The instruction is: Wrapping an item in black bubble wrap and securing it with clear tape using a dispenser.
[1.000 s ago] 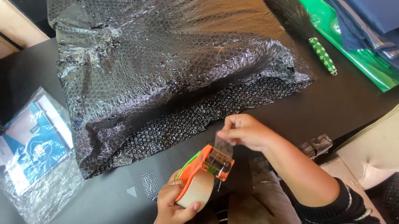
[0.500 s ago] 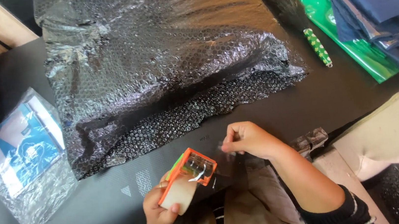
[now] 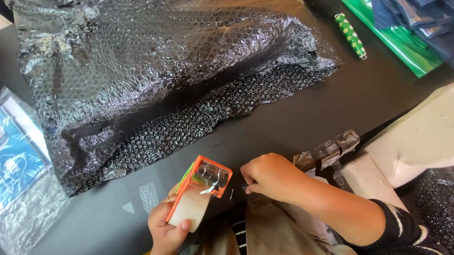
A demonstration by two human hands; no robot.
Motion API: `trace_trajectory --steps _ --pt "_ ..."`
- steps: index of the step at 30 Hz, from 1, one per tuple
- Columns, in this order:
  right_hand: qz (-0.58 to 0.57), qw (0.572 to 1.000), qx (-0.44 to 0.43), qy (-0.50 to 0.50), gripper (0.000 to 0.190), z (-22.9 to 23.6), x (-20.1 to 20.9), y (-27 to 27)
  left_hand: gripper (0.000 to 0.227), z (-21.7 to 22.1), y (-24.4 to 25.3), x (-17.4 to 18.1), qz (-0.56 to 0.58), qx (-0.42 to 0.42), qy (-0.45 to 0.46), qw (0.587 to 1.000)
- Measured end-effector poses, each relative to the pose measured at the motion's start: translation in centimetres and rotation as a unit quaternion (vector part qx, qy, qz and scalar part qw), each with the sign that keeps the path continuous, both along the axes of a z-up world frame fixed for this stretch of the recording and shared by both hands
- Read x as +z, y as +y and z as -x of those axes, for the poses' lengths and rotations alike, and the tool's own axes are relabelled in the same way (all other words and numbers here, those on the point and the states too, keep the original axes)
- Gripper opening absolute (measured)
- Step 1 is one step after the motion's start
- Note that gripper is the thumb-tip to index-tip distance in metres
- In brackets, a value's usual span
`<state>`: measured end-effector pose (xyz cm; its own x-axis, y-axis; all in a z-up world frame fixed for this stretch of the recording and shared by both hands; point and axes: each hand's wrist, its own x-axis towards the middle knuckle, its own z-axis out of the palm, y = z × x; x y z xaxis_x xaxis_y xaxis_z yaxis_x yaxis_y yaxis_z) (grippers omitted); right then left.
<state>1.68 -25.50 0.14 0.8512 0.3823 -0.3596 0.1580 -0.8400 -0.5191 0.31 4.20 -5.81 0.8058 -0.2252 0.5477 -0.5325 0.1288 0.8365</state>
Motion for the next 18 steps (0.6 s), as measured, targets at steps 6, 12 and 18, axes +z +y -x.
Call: trace_trajectory --steps 6,12,18 --pt "0.072 0.979 -0.007 -0.192 0.063 0.5 0.5 -0.3 0.04 1.0 0.9 -0.2 -0.05 -0.011 0.061 0.997" --pt "-0.17 0.953 -0.195 -0.158 0.02 0.8 4.7 -1.6 0.064 2.7 0.3 0.6 -0.151 0.009 0.092 0.984" --pt "-0.303 0.872 -0.209 -0.322 0.029 1.6 6.3 1.6 0.047 2.9 -1.4 2.8 -0.217 -0.006 0.025 0.976"
